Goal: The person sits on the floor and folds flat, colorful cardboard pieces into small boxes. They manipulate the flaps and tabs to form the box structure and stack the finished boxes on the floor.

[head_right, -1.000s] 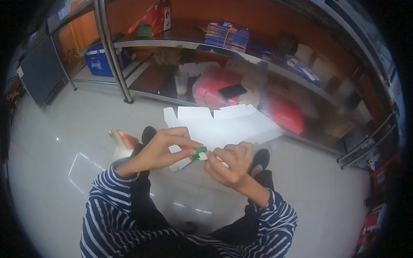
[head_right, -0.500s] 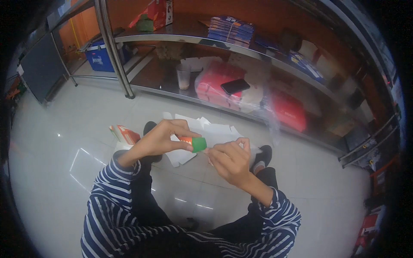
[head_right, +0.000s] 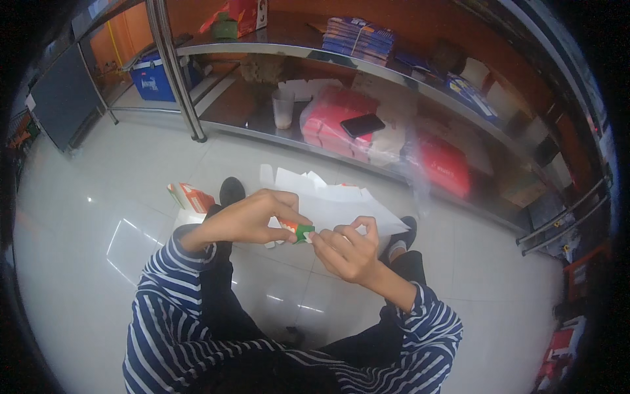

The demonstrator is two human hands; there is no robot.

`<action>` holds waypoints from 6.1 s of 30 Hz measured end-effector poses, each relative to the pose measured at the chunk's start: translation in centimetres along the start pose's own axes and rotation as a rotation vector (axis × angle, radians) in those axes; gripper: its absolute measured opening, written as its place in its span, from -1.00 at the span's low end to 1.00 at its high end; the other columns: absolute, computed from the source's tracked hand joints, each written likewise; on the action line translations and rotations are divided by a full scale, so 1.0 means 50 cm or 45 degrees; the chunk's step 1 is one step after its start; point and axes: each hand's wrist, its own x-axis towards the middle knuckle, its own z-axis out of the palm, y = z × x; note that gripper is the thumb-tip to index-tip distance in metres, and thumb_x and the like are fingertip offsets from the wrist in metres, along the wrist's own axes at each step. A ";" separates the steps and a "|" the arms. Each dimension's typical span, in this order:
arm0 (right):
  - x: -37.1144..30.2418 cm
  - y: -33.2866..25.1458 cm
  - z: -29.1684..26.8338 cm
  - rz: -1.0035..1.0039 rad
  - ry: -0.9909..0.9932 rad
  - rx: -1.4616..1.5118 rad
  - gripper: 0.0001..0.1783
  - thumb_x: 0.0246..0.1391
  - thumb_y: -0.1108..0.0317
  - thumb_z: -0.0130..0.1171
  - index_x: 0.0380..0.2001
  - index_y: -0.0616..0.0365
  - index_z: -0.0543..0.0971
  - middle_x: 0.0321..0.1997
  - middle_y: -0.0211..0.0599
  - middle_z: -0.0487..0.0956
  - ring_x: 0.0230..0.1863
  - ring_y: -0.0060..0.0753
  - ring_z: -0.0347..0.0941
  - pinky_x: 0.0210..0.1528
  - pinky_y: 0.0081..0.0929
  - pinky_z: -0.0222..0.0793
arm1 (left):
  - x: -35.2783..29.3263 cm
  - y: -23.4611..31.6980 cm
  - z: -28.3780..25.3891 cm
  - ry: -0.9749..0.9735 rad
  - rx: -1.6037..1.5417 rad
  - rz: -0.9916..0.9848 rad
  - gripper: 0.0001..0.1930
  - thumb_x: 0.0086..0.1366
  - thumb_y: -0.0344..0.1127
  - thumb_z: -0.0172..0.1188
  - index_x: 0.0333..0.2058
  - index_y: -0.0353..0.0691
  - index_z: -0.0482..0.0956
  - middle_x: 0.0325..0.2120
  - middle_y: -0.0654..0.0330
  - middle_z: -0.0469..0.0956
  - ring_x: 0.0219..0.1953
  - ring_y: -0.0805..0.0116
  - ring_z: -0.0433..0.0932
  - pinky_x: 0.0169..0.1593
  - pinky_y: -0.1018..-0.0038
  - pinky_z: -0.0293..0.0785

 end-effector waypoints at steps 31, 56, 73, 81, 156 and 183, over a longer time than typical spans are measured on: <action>0.019 0.028 0.025 1.288 -0.578 1.324 -0.53 -0.19 0.38 0.34 -0.24 0.15 0.31 -0.57 -0.41 0.55 -0.54 -0.66 0.32 -0.43 -0.68 0.14 | 0.000 -0.039 0.020 -0.127 0.028 0.181 -0.72 -0.02 -0.42 0.27 -0.26 -0.24 0.52 -0.44 0.16 0.49 -0.28 0.25 0.48 -0.21 0.40 0.35; 0.019 0.089 -0.050 0.774 -0.579 0.452 -0.75 -0.30 0.43 0.32 -0.43 0.25 0.59 -0.48 -0.12 0.54 -0.54 -0.18 0.44 -0.43 -0.41 0.33 | 0.058 -0.040 0.062 0.617 0.946 0.299 -0.70 0.01 -0.08 0.24 -0.31 -0.10 0.58 -0.29 0.30 0.50 -0.02 0.29 0.34 0.05 0.13 0.04; 0.013 0.057 -0.016 0.900 -0.358 0.496 -0.78 -0.22 0.51 0.21 -0.38 0.26 0.55 -0.38 -0.20 0.54 -0.38 -0.18 0.49 -0.35 -0.43 0.42 | 0.056 -0.100 0.035 0.346 0.235 -0.328 -0.83 0.00 -0.27 0.26 -0.39 -0.14 0.66 -0.46 0.21 0.53 -0.15 0.36 0.36 -0.01 0.36 0.04; 0.006 0.038 0.023 0.420 -0.173 0.230 -0.83 -0.29 0.53 0.26 -0.50 0.19 0.53 -0.46 -0.33 0.49 -0.44 -0.31 0.39 -0.38 -0.41 0.25 | 0.048 -0.107 0.059 0.431 0.288 -0.030 -0.86 -0.09 -0.40 0.24 -0.47 -0.23 0.65 -0.58 0.29 0.55 -0.23 0.36 0.34 -0.05 0.32 0.04; 0.022 0.063 0.022 1.119 -0.588 0.631 -0.54 -0.22 0.18 0.31 -0.24 0.22 0.53 -0.39 -0.24 0.57 -0.31 -0.29 0.50 -0.25 -0.40 0.37 | 0.048 -0.057 0.040 0.206 0.565 0.158 -0.54 -0.03 -0.53 0.13 -0.07 -0.13 0.35 -0.39 0.25 0.47 -0.20 0.25 0.39 -0.11 0.38 0.22; -0.008 0.064 0.037 1.656 0.310 1.228 -0.82 0.07 0.36 0.10 -0.37 0.31 0.50 -0.50 -0.40 0.52 -0.49 -0.70 0.37 -0.41 -0.65 0.28 | 0.064 -0.054 0.074 0.577 -0.797 -0.193 -0.77 0.17 -0.39 0.15 -0.20 -0.34 0.45 -0.35 0.21 0.49 -0.31 0.48 0.47 -0.22 0.54 0.41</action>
